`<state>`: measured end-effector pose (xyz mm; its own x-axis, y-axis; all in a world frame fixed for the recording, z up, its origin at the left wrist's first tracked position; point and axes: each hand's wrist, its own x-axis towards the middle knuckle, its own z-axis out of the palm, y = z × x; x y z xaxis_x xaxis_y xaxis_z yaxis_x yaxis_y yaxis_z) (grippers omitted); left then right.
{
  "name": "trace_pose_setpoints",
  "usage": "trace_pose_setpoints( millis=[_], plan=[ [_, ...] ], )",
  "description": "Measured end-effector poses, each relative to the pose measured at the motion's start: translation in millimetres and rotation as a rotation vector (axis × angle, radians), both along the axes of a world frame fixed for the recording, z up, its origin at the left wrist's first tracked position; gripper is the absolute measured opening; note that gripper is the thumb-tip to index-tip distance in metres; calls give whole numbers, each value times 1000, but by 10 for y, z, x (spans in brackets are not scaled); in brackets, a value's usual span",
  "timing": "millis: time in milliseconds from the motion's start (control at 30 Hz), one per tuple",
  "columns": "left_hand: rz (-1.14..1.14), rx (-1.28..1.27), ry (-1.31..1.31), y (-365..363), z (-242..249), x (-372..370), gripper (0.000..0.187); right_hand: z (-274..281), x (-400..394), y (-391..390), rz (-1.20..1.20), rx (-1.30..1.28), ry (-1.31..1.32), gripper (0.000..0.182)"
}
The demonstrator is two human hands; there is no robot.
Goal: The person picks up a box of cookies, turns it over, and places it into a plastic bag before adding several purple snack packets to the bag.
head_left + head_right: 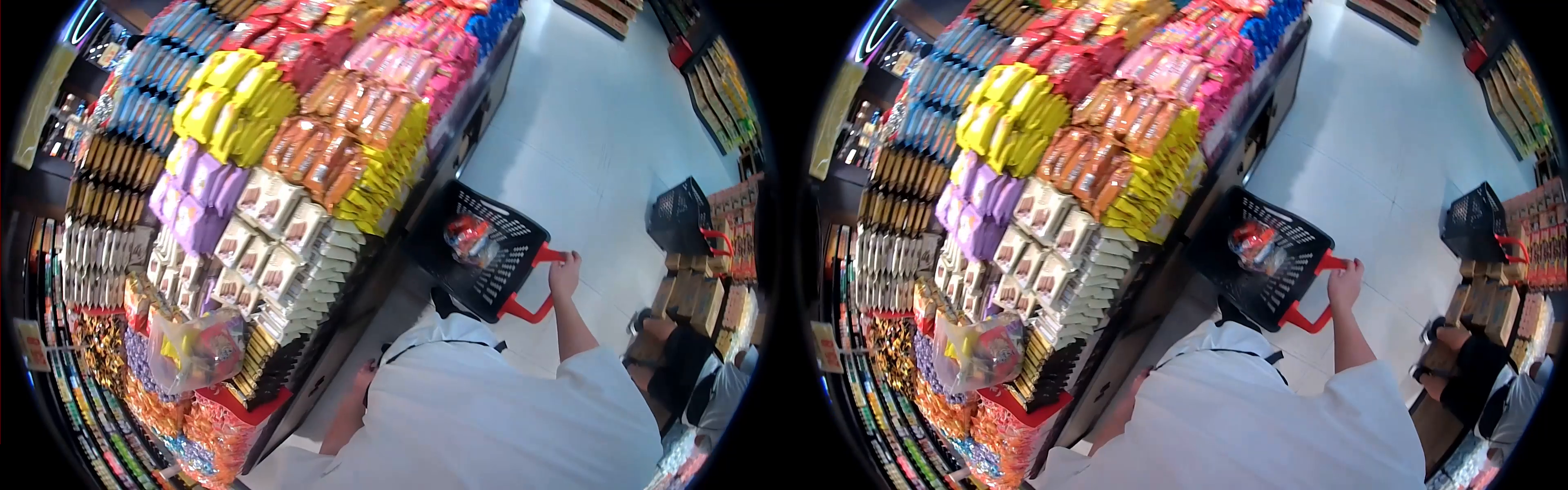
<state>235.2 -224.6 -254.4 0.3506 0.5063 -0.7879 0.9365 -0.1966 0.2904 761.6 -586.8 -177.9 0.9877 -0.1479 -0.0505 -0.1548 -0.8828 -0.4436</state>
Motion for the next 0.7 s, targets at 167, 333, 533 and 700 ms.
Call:
trace_pose_setpoints(
  millis=[167,333,533,700],
  plan=[
    [94,41,-167,35,248,68,57,-55,-43,20,70,-257,-52,41],
    [305,66,-246,127,462,-247,58,132,-409,714,390,-349,-232,46],
    [430,9,-186,80,132,-1183,60,-53,-965,1917,997,-25,410,35],
    [584,115,-136,33,120,-1864,58,-263,-1224,2314,1215,-80,698,48]
  ],
)
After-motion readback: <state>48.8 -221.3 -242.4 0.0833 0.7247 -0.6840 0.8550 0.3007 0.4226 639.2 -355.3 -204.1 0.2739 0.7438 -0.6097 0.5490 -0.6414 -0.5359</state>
